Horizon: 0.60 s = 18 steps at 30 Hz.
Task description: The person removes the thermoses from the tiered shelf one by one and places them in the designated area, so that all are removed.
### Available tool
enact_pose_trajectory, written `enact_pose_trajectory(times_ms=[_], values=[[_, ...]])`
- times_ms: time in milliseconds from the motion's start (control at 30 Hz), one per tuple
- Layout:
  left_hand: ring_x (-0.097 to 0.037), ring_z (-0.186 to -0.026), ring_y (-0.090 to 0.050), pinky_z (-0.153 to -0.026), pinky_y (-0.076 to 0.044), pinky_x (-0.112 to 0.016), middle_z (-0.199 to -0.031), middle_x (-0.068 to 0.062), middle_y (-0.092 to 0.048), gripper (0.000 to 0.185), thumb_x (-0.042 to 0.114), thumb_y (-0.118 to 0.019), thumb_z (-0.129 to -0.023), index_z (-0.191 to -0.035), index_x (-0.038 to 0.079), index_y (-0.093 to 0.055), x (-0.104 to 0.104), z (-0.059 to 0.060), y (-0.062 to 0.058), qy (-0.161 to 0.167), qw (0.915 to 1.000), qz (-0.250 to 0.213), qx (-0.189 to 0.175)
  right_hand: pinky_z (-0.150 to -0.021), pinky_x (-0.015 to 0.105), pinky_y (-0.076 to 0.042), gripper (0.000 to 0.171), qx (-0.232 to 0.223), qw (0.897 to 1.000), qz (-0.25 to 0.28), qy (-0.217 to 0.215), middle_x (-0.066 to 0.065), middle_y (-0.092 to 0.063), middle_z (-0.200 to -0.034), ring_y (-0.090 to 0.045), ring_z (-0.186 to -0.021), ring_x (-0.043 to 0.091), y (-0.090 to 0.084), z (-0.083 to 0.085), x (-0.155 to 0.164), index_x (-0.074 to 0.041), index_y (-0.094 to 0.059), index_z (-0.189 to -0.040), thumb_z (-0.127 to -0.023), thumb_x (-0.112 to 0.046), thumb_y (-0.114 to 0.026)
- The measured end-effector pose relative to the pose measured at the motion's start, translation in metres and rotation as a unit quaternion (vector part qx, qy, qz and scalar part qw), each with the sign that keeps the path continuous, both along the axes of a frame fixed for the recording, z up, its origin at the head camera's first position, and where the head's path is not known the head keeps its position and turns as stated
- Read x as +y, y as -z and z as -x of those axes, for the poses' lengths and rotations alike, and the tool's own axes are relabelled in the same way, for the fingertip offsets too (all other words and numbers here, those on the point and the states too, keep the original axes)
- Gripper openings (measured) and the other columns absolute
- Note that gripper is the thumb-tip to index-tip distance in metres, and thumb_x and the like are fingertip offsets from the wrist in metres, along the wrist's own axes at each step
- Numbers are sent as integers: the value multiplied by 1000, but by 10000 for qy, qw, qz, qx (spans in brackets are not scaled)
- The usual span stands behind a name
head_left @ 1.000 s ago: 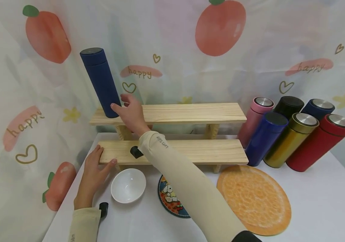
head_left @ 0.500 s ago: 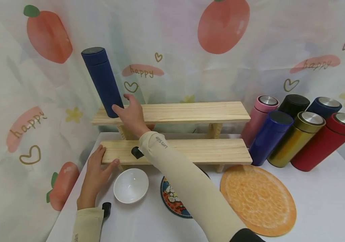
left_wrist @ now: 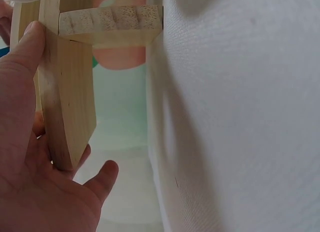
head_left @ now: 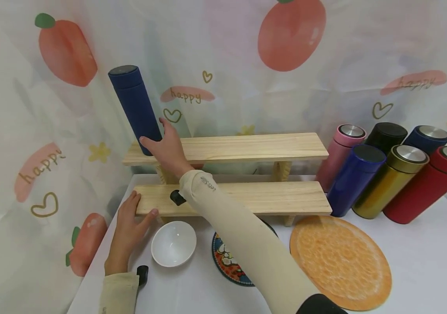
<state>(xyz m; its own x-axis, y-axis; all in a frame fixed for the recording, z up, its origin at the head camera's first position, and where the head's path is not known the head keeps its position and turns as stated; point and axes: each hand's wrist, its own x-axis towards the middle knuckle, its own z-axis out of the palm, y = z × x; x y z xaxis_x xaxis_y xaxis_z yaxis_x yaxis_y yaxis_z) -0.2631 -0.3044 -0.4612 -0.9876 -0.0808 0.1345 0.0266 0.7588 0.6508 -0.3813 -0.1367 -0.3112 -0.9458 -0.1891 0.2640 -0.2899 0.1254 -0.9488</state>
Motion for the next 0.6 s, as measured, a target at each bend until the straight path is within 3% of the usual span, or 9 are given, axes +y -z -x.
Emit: enact_pose_trajectory(times_ms=[200, 433, 600], values=[[-43, -162, -11, -127, -15, -66, -178, -18, -14, 91, 52, -67, -103, -167, -2, -29, 2, 2, -2, -4, 10000, 27, -28, -124, 39, -36, 86, 85, 10000, -17, 47, 4, -35, -172, -37, -155, 19, -16, 11, -5, -12, -29, -169, -100, -33, -75], [-43, -162, -11, -126, -15, -67, -178, -18, -14, 92, 53, -67, -103, -167, -1, -29, 1, 3, -5, -85, 9999, 34, -83, -114, 34, -47, 81, 227, 9997, -1, 40, 7, -53, -158, -56, -137, 20, -30, 18, -17, -8, -36, -165, -98, -28, -78], [-40, -163, -9, -128, -14, -64, -179, -15, -11, 92, 53, -66, -104, -169, 2, -26, 1, 1, -2, -130, 9996, 15, -249, -111, 31, -48, 77, 106, 9996, -208, 144, 9, -56, -153, -59, -134, 21, -29, 22, -22, -7, -38, -163, -99, -22, -78]])
